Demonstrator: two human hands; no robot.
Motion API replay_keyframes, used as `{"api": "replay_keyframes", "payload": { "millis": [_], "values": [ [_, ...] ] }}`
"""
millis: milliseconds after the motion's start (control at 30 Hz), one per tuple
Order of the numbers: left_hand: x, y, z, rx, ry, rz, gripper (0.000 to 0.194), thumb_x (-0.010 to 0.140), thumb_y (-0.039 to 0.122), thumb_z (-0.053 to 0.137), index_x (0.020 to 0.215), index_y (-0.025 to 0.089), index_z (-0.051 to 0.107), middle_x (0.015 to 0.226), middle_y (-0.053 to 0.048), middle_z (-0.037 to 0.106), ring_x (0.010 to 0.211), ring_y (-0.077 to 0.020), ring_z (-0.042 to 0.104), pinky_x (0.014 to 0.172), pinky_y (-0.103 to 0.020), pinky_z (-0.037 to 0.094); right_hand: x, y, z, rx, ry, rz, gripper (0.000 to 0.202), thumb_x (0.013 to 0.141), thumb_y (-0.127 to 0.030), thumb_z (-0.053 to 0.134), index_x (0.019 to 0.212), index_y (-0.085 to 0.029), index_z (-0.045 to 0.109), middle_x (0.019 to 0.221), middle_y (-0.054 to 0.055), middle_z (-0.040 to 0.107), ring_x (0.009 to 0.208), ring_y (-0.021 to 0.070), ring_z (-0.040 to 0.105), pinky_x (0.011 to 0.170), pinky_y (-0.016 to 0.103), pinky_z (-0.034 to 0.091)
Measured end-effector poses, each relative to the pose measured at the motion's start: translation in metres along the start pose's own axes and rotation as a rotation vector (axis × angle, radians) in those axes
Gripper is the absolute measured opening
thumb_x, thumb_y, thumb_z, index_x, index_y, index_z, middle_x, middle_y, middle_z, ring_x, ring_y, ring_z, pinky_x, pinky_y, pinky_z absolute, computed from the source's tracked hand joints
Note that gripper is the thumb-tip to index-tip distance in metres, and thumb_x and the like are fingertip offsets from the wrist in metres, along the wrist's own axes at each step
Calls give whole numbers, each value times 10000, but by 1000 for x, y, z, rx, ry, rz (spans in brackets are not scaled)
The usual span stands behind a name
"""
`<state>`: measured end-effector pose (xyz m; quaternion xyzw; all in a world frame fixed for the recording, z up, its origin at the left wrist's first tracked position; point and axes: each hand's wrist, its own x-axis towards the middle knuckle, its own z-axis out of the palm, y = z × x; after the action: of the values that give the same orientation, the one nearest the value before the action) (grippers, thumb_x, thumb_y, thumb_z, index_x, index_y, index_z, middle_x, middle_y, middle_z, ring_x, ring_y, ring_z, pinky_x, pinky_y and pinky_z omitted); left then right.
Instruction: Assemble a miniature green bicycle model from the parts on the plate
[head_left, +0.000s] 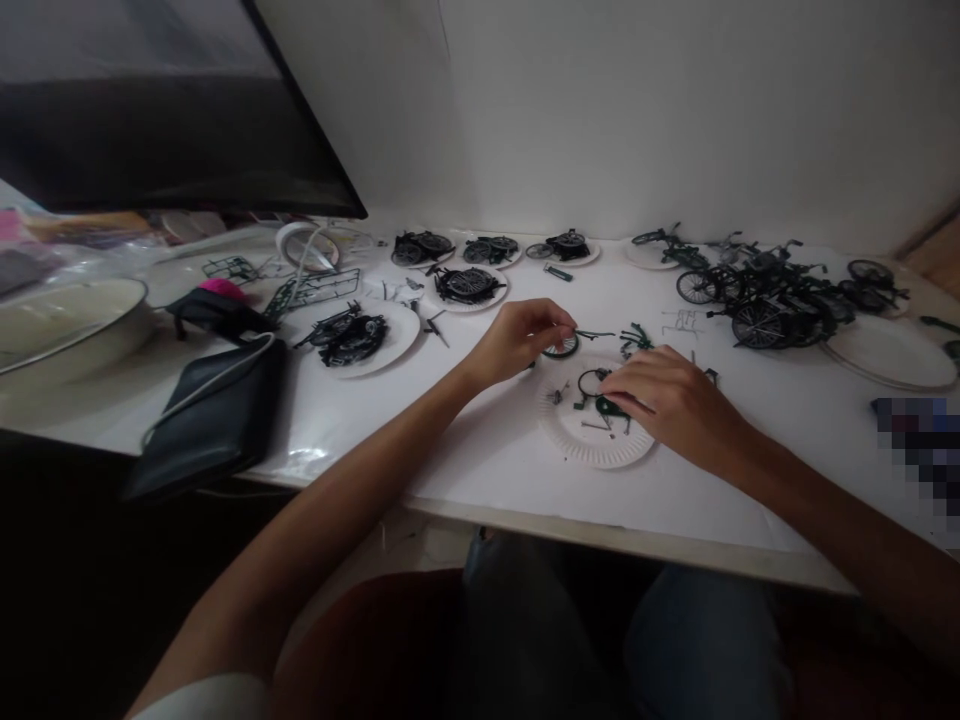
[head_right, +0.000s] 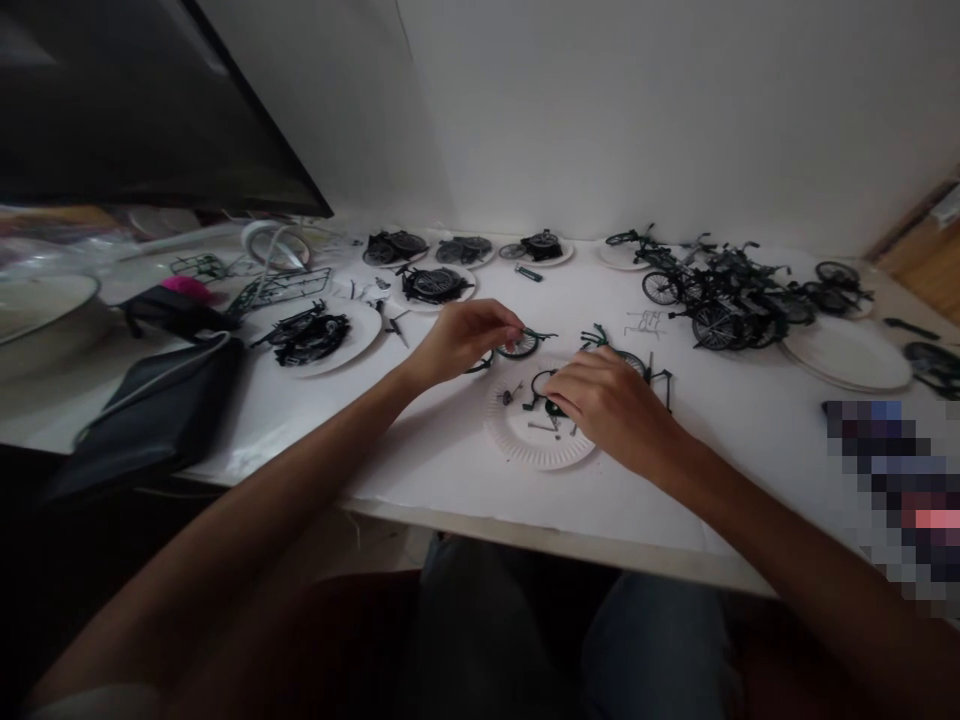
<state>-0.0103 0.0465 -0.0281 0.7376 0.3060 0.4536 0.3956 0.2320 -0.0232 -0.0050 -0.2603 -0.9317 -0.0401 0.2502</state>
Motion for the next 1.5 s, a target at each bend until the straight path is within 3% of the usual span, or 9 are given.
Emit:
{"api": "replay_keyframes", "payload": {
  "millis": [200,600,800,1033,1233,1500],
  "values": [
    [2,-1,-3,-21,17,47,127,874,235,685,917,115,687,802,-50,680,706,-131,646,665,-262,533,35,-5,13,-95,-250,10,214,927,-41,557,874,-146,736,903,64,766,861,214,682,895,390,453],
    [1,7,1,-26,1,31,90,862,196,658,874,110,681,761,-60,668,691,-131,620,633,-264,509,45,-9,12,-118,-392,45,266,903,-27,521,848,-189,724,836,48,745,797,199,661,838,368,450],
    [2,8,-1,-46,13,38,96,850,210,669,864,115,681,760,-54,662,682,-128,614,636,-265,507,43,-7,12,-147,-375,42,303,847,49,500,784,-184,683,842,37,745,832,214,684,847,384,472],
    [0,11,0,-7,-11,3,106,859,235,655,867,135,689,765,-59,669,704,-149,619,653,-291,508,37,-6,16,-121,-310,19,264,859,29,534,771,-188,654,835,33,735,818,208,676,840,383,478],
    [0,12,-1,23,-7,8,118,863,239,652,868,127,689,768,-59,675,701,-147,623,655,-284,508,30,-1,10,-83,-238,110,236,890,-38,556,793,-201,695,802,34,735,739,186,646,736,333,468],
    [0,4,-4,22,-18,21,119,875,236,663,891,122,693,799,-63,681,717,-138,632,666,-273,513,27,2,12,-31,-224,85,253,863,-3,572,834,-206,719,835,32,738,780,192,656,762,347,480]
  ]
}}
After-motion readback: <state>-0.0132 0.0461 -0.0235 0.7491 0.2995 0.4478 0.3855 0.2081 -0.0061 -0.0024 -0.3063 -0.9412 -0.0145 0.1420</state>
